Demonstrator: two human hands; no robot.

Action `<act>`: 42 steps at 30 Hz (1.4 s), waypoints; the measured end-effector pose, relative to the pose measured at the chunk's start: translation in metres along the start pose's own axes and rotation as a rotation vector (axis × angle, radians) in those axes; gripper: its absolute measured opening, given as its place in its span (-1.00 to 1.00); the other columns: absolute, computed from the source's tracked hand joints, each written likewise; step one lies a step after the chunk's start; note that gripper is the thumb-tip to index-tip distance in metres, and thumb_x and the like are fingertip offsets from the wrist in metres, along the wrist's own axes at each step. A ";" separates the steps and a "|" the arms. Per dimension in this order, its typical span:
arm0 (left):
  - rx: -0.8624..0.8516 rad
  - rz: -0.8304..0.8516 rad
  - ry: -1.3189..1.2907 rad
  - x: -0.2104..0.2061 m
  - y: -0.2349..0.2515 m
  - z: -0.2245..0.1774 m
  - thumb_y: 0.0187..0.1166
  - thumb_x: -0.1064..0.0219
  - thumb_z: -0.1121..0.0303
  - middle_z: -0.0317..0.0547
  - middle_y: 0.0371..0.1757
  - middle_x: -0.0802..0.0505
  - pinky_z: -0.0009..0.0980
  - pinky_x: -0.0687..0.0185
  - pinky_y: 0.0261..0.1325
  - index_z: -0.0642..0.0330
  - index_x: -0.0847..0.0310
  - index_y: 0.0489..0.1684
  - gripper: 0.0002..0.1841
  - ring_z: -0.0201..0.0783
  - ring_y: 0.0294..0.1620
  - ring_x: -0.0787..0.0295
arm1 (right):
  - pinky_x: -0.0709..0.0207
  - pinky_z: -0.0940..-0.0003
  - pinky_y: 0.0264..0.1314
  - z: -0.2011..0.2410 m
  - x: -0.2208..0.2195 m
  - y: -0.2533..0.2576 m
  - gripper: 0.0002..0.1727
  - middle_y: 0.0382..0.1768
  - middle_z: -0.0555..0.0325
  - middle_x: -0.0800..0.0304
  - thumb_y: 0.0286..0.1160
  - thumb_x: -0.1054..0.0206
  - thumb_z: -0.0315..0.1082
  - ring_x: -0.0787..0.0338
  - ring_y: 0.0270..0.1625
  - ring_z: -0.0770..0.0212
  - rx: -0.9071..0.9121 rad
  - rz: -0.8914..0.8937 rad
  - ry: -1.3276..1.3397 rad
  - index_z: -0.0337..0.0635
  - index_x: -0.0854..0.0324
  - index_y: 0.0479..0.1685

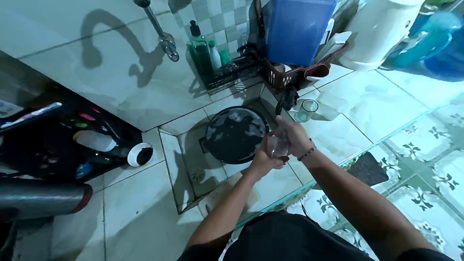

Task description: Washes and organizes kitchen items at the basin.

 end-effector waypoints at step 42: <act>-0.198 -0.271 0.407 -0.051 0.090 0.011 -0.05 -0.76 0.47 0.14 0.26 -0.78 -0.29 -0.72 0.39 0.31 0.05 0.80 0.23 -0.24 0.24 -0.80 | -0.57 0.36 -0.46 0.035 0.100 0.055 -0.48 -0.66 0.30 -0.57 0.80 -0.11 0.00 -0.57 -0.60 0.42 0.297 -0.014 -0.283 -0.19 -0.63 -0.47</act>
Point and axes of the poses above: each hand's wrist, its own y-axis towards the middle knuckle, its own x-axis out of the back of the hand, z = x × y, the point moved 7 cm from there along y, towards the middle knuckle
